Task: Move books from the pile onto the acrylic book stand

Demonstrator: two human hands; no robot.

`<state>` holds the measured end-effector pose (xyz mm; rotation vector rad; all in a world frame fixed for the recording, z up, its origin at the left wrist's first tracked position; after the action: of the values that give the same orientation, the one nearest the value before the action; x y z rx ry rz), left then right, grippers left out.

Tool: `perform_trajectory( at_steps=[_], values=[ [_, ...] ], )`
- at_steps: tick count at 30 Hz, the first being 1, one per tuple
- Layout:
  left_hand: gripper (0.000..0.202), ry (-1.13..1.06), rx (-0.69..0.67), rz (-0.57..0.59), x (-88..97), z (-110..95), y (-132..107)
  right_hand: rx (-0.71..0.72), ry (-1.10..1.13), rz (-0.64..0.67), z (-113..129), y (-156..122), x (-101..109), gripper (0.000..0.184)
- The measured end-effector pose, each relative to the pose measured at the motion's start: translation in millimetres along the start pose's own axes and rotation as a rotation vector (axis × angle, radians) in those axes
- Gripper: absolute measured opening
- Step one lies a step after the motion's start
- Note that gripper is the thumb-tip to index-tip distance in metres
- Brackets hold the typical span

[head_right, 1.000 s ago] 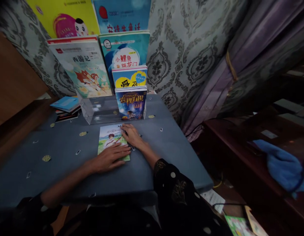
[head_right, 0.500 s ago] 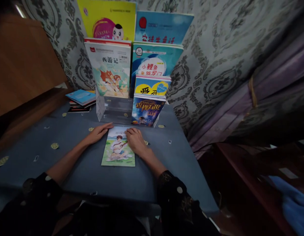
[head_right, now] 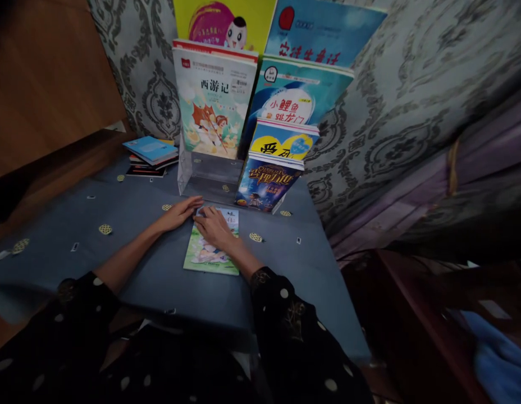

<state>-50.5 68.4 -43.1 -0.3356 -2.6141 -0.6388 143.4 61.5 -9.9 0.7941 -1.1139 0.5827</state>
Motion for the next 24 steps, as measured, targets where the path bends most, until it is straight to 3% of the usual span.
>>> perform_trajectory(
  at_steps=[17,24],
  values=[
    [0.048,0.153,0.009,0.057,0.2,-17,1,0.147,0.187,0.015,60,-74,7,0.029],
    [0.047,0.21,0.019,0.04,-1.9,-23,-1,0.161,0.206,-0.03,67,-88,4,0.028]
  ],
)
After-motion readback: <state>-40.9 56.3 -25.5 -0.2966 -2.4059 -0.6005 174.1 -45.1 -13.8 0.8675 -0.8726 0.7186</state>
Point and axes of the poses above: each hand's wrist, its own y-axis towards the middle knuckle, its own x-axis out of the back of the hand, z = x × y, the point moved 1 cm from there along y, towards the middle knuckle, and after that the axes turned 4 degrees about -x, right-handed, at the moved point
